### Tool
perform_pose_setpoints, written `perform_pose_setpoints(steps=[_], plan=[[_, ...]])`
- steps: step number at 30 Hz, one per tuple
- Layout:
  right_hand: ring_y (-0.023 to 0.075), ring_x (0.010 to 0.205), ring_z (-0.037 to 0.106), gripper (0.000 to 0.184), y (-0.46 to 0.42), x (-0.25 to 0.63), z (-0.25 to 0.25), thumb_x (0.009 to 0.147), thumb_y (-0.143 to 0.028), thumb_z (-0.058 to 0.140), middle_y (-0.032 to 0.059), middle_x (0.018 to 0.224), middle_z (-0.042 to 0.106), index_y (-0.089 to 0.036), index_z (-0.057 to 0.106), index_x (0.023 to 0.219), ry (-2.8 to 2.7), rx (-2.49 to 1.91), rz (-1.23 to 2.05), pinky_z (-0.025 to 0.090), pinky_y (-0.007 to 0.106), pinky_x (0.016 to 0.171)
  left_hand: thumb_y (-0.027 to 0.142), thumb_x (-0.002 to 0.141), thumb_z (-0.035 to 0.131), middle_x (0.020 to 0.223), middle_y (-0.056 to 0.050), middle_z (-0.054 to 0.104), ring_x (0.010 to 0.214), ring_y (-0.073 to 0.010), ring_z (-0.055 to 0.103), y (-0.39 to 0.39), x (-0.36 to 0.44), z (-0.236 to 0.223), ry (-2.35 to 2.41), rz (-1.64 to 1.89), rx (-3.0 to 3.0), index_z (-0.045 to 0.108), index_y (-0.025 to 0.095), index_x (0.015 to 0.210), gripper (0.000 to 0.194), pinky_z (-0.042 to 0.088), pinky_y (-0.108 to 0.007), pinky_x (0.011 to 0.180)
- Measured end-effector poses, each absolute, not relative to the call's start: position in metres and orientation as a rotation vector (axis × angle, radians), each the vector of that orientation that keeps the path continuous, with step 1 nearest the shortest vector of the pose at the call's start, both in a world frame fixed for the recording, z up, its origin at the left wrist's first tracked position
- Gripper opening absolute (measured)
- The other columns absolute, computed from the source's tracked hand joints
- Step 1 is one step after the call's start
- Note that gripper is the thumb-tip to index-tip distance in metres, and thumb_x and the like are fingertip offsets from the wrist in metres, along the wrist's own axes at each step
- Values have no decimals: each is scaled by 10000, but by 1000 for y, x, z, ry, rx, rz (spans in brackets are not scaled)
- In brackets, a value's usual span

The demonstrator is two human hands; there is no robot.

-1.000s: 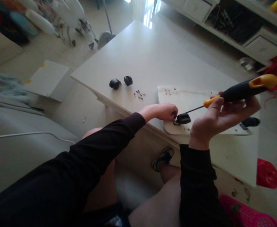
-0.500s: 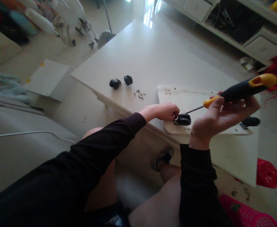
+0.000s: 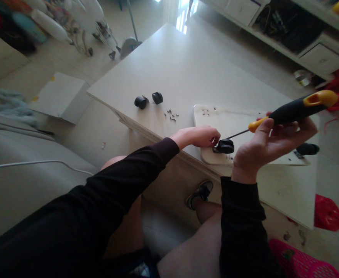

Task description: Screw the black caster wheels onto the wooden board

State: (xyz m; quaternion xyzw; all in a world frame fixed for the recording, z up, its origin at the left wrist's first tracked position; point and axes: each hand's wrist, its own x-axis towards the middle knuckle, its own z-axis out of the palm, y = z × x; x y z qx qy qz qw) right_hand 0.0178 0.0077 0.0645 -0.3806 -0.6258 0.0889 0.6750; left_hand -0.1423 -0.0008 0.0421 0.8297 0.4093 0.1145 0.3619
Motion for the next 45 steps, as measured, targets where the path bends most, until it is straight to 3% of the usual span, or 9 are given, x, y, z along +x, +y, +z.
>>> perform_pose_setpoints(steps=[6,14,22,29,40,45], plan=[[196,906,652,367,7,18,65,936,-384,610,22,1067,525,-351,471,1274,-1420,-847,211,626,458,853,188,996,607,1073,-126,805,864,-181,659,-2,-140,40,1147,283,2162,804,127,1088,226,415,-294,744],[200,929,645,350,2,17,70,947,-367,615,33,1073,513,-336,471,1264,-1417,-853,257,581,427,844,182,955,633,941,-74,761,781,-146,601,6,-157,42,1161,432,1989,773,126,1028,168,433,-286,761],[176,917,672,375,-8,13,76,895,-260,614,37,1099,567,-315,488,1244,-1294,-932,327,629,447,885,127,890,684,936,-90,726,854,-186,635,26,-234,16,1823,552,1647,778,138,953,114,467,-308,801],[170,1016,698,403,-2,23,72,924,-308,627,27,1174,553,-341,491,1302,-1221,-846,337,666,477,945,107,838,708,862,-93,739,869,-210,665,19,-269,-14,2062,486,1465,797,148,915,124,505,-320,837],[176,1024,712,402,-3,36,76,908,-321,605,20,1118,583,-307,471,1287,-1190,-925,295,669,467,949,198,908,677,1010,-148,803,876,-212,700,12,-253,0,2148,497,1407,813,126,1075,227,498,-299,786],[198,1052,710,423,-9,47,76,910,-337,590,34,1127,584,-306,438,1304,-1182,-968,295,670,463,906,193,930,643,917,-110,796,698,-166,666,-10,-214,5,1945,506,1269,748,135,1038,161,476,-278,667]])
